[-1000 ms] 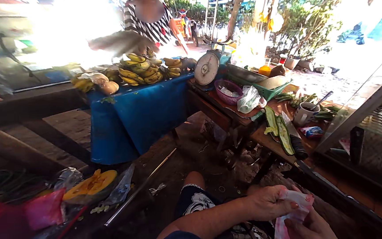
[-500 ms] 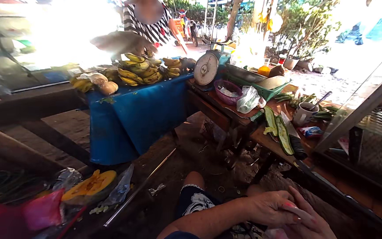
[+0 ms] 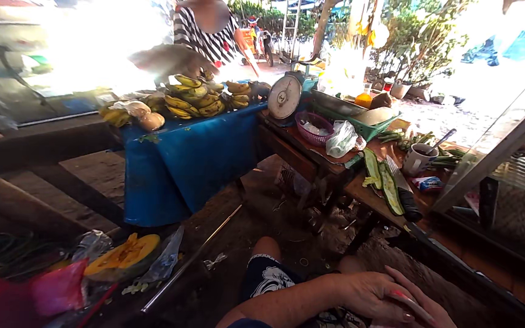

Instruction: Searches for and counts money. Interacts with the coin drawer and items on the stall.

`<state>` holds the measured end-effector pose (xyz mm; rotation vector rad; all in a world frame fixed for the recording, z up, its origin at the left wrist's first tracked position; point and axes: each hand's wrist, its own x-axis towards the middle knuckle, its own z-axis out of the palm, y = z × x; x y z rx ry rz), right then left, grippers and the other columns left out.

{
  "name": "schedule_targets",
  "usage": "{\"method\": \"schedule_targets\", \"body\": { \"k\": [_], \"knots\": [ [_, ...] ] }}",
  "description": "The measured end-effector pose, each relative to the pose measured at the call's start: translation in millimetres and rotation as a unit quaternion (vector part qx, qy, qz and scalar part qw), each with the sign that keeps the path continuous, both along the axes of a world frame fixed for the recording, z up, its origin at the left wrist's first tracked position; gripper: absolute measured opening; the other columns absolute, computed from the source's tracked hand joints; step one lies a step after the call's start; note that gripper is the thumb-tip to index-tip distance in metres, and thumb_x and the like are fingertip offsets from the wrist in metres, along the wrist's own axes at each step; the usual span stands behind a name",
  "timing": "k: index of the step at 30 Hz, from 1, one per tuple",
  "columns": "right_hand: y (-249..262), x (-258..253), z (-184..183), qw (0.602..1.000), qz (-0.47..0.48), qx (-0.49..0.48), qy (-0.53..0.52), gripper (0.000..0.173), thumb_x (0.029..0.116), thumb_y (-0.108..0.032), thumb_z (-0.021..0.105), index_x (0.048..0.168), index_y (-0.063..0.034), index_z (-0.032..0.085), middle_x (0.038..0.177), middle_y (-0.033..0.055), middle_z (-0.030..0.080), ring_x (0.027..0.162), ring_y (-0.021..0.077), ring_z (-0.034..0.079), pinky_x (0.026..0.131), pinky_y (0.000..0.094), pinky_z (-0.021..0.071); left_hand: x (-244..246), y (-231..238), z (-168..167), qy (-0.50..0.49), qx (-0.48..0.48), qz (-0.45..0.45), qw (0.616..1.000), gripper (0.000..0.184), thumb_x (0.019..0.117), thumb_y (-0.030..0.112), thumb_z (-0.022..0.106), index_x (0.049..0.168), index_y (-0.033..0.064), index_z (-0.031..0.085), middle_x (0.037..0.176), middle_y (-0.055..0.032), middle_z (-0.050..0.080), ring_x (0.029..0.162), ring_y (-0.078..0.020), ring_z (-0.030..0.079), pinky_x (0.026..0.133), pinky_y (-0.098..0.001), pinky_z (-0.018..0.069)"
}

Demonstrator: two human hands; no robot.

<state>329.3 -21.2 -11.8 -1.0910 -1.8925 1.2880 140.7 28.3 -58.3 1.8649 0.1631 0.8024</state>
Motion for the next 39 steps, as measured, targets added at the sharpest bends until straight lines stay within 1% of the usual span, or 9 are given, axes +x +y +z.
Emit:
{"method": "schedule_targets", "body": {
  "k": [5,8,11,18,21,28,33,36,39],
  "knots": [
    [6,10,-19,1.000,0.026,0.014,0.005,0.061,0.0966,-0.007,0.063,0.150,0.0091,0.039,0.133,0.0128,0.066,0.115,0.0010,0.064,0.104,0.0237,0.0515,0,-1,2,0.005,-0.026,-0.013,1.000,0.025,0.0993,0.002,0.055,0.117,-0.0123,0.066,0.108,-0.0200,0.070,0.099,-0.0164,0.066,0.093,-0.0316,0.0516],
    [6,9,-17,1.000,0.022,0.010,-0.003,0.060,0.0961,-0.006,0.063,0.149,0.0095,0.040,0.131,0.0135,0.067,0.113,0.0028,0.065,0.103,0.0254,0.0521,0,-2,3,0.007,-0.033,-0.015,0.999,0.024,0.0998,0.002,0.055,0.116,-0.0122,0.066,0.104,-0.0191,0.069,0.095,-0.0152,0.066,0.089,-0.0307,0.0526],
    [5,7,-14,1.000,0.014,0.000,-0.012,0.060,0.0959,-0.006,0.063,0.149,0.0091,0.041,0.131,0.0147,0.067,0.113,0.0055,0.066,0.103,0.0280,0.0528,1,-1,0,0.000,-0.020,-0.010,1.000,0.024,0.0995,0.002,0.055,0.115,-0.0131,0.066,0.103,-0.0201,0.070,0.096,-0.0166,0.067,0.090,-0.0326,0.0530],
    [6,8,-16,1.000,0.015,-0.003,-0.010,0.060,0.0955,-0.003,0.062,0.150,0.0093,0.040,0.133,0.0153,0.065,0.115,0.0044,0.065,0.104,0.0258,0.0518,1,0,0,-0.002,-0.008,-0.014,1.000,0.025,0.0997,0.001,0.055,0.116,-0.0133,0.066,0.105,-0.0209,0.070,0.096,-0.0179,0.067,0.090,-0.0327,0.0527],
    [2,1,-4,1.000,-0.008,-0.020,-0.015,0.057,0.0948,0.000,0.061,0.146,0.0152,0.040,0.132,0.0203,0.064,0.113,0.0036,0.064,0.102,0.0222,0.0499,0,0,-1,-0.002,-0.008,-0.012,1.000,0.025,0.0995,0.002,0.055,0.116,-0.0133,0.066,0.105,-0.0211,0.070,0.098,-0.0182,0.067,0.092,-0.0328,0.0527],
    [2,1,-4,1.000,-0.008,-0.014,-0.014,0.057,0.0947,0.000,0.061,0.145,0.0156,0.041,0.132,0.0205,0.064,0.112,0.0032,0.064,0.102,0.0217,0.0498,1,1,0,0.006,-0.014,-0.017,1.000,0.025,0.0996,0.001,0.055,0.117,-0.0123,0.066,0.104,-0.0204,0.070,0.095,-0.0173,0.067,0.089,-0.0317,0.0533],
    [2,2,-6,1.000,-0.011,-0.011,-0.005,0.057,0.0942,0.001,0.062,0.145,0.0163,0.041,0.130,0.0203,0.064,0.112,0.0031,0.064,0.102,0.0216,0.0501,1,1,2,0.007,-0.013,-0.018,1.000,0.024,0.0992,0.000,0.055,0.116,-0.0129,0.066,0.104,-0.0205,0.070,0.097,-0.0168,0.067,0.092,-0.0313,0.0522],
    [6,9,-19,1.000,0.009,0.001,-0.004,0.059,0.0958,-0.004,0.063,0.149,0.0099,0.041,0.133,0.0151,0.065,0.115,0.0040,0.065,0.104,0.0255,0.0516,1,2,0,0.017,-0.010,-0.016,1.000,0.024,0.0995,0.001,0.056,0.116,-0.0120,0.067,0.105,-0.0201,0.070,0.098,-0.0174,0.067,0.092,-0.0327,0.0522],
    [6,10,-23,1.000,0.011,0.008,0.002,0.059,0.0964,-0.007,0.064,0.149,0.0091,0.041,0.133,0.0145,0.065,0.116,0.0046,0.065,0.105,0.0267,0.0518,1,1,1,0.017,-0.013,-0.016,1.000,0.024,0.0993,0.001,0.056,0.115,-0.0122,0.067,0.104,-0.0197,0.070,0.096,-0.0169,0.067,0.091,-0.0327,0.0530]
  ]
}}
